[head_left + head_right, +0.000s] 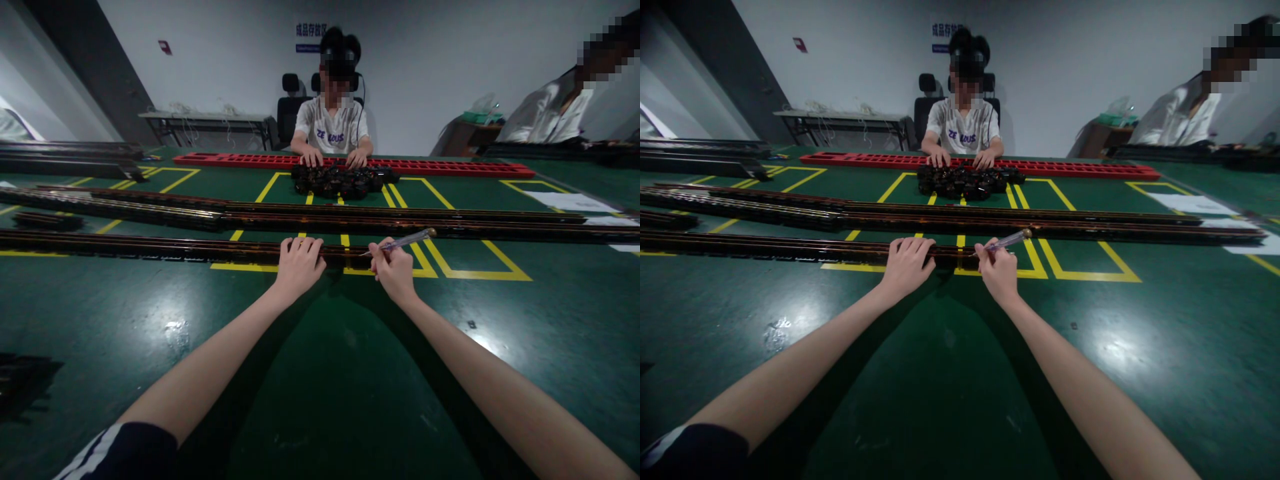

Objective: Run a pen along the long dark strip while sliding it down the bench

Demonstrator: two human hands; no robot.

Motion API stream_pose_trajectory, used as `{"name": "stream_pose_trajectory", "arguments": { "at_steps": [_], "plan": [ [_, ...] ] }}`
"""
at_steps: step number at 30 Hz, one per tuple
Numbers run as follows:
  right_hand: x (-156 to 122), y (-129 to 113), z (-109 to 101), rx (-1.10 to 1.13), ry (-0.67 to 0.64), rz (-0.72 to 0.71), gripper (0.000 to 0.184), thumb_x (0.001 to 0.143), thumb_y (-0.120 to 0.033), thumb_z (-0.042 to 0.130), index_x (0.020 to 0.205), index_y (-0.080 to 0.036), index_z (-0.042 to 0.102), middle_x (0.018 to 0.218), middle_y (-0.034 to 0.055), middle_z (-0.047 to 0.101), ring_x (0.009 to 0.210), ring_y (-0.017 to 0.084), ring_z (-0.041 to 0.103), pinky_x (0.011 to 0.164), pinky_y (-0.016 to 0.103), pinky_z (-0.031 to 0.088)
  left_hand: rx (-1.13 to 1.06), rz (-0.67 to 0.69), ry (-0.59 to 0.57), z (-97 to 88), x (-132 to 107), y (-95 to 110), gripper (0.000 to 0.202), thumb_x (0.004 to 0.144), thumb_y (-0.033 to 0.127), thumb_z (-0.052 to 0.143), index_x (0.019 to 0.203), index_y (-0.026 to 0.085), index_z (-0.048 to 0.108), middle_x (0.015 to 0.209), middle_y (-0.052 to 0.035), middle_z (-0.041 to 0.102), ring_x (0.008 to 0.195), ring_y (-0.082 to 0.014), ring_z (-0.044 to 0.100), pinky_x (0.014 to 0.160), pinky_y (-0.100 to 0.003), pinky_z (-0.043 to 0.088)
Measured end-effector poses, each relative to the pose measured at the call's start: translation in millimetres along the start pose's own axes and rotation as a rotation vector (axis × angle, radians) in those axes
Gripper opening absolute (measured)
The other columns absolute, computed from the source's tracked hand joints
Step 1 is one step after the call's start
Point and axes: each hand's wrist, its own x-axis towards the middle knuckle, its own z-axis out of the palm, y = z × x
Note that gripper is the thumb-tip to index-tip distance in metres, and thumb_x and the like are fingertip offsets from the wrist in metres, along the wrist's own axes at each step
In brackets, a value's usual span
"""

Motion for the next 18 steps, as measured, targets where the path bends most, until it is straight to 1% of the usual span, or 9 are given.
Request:
{"name": "stream_pose_trajectory", "arguments": {
  "at_steps": [7,12,18],
  "plan": [
    [0.5,1.8,1.0,-0.014,0.003,-0.01,0.039,0.086,-0.056,0.048,0.067,-0.021,0.045,0.05,-0.0009,0.054,0.04,0.011,0.051,0.038,0.022,0.037,0.02,0.006,0.006,0.8,-0.4,0.1,0.036,0.089,0.022,0.038,0.119,0.016,0.058,0.116,-0.0121,0.064,0.11,-0.0284,0.054,0.098,-0.048,0.035],
    [-0.2,1.5,0.5,-0.022,0.038,-0.009,0.04,0.087,-0.056,0.047,0.067,-0.021,0.045,0.049,-0.0011,0.053,0.04,0.011,0.051,0.039,0.022,0.037,0.01,0.016,0.004,1.6,-0.8,-1.1,0.036,0.09,0.022,0.036,0.118,0.016,0.059,0.116,-0.0121,0.064,0.109,-0.0276,0.054,0.097,-0.048,0.036],
    [-0.9,0.9,-0.1,-0.017,0.049,-0.003,0.041,0.087,-0.057,0.047,0.066,-0.022,0.045,0.048,-0.0017,0.052,0.04,0.011,0.051,0.039,0.022,0.037,-0.012,0.015,0.006,1.4,-0.1,-1.7,0.034,0.09,0.022,0.037,0.115,0.016,0.06,0.115,-0.0122,0.064,0.108,-0.0276,0.055,0.097,-0.048,0.037]
  ]
}}
